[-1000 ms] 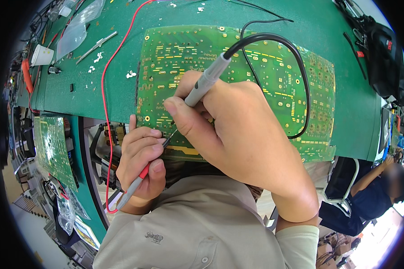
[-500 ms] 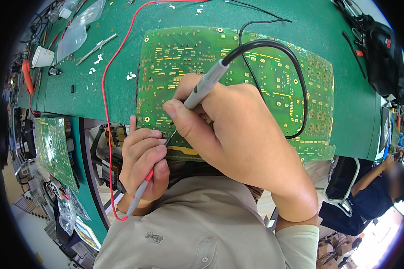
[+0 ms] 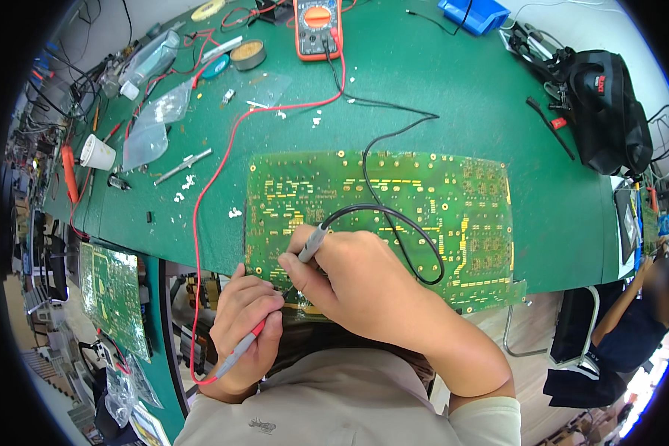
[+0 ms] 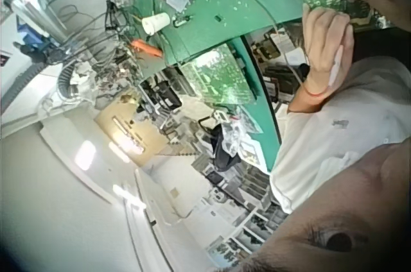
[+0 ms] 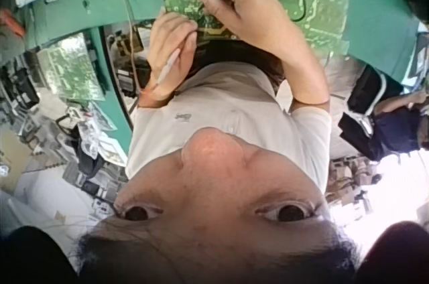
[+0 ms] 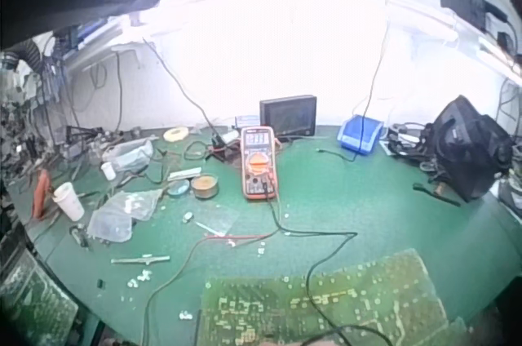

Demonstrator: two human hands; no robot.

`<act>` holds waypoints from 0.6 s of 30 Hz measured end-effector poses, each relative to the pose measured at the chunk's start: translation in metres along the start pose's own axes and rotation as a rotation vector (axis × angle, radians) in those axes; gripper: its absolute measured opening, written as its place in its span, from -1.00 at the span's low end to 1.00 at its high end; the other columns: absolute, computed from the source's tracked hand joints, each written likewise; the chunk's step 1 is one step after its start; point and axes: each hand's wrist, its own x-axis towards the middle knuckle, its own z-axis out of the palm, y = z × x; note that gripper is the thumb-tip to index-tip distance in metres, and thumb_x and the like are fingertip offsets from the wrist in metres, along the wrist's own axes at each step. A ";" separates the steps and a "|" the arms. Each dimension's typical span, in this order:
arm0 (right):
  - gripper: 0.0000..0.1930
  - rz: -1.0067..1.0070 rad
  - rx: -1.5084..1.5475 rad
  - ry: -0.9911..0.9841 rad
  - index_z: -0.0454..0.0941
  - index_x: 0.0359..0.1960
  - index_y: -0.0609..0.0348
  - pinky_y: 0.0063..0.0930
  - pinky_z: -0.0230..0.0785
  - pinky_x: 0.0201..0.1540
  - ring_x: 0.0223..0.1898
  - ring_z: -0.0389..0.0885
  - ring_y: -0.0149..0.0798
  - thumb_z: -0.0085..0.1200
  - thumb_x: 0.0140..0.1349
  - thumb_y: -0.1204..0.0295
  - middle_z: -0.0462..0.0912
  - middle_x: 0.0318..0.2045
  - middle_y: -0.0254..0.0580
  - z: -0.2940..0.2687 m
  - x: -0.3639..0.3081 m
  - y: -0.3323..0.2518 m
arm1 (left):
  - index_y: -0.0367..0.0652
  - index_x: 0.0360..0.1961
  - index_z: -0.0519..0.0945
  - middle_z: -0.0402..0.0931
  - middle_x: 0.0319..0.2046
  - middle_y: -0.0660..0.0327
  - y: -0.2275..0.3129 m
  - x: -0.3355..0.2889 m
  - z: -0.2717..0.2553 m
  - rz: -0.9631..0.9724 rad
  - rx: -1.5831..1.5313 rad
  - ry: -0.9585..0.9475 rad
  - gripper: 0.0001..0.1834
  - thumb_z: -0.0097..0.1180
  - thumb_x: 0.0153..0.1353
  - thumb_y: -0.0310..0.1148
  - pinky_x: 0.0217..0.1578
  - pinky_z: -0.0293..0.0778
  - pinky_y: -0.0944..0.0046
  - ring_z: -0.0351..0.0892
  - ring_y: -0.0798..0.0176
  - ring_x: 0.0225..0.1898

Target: The person uses multimeter probes to test multiple points on a green circuit board. They repeatedly flip the board over to access different sides and continue probing various traces and pads while referencing a multimeter display.

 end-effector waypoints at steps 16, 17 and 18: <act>-0.84 -0.040 -0.056 0.076 0.61 -0.30 0.38 -0.43 0.51 -0.38 -0.44 0.75 -0.25 0.09 0.46 0.55 0.68 -0.47 -0.13 0.011 -0.008 0.002 | -0.25 -0.06 0.70 0.64 -0.21 0.10 -0.006 -0.017 0.013 0.102 0.045 0.094 -0.62 0.39 0.03 -0.62 0.33 0.34 -0.31 0.61 -0.05 -0.11; -0.86 -0.038 -0.041 0.122 0.59 -0.33 0.35 -0.38 0.45 -0.43 -0.50 0.70 -0.19 0.12 0.43 0.55 0.64 -0.50 -0.10 0.015 -0.009 0.004 | -0.24 -0.05 0.70 0.64 -0.21 0.10 -0.007 -0.019 0.015 0.105 0.046 0.109 -0.61 0.39 0.03 -0.62 0.33 0.34 -0.31 0.61 -0.04 -0.12; -0.87 -0.032 -0.028 0.172 0.57 -0.35 0.32 -0.32 0.39 -0.48 -0.55 0.64 -0.12 0.15 0.40 0.56 0.60 -0.53 -0.07 0.019 -0.009 0.006 | -0.24 -0.05 0.70 0.65 -0.21 0.10 -0.008 -0.020 0.017 0.104 0.042 0.122 -0.61 0.39 0.03 -0.63 0.33 0.34 -0.31 0.61 -0.04 -0.12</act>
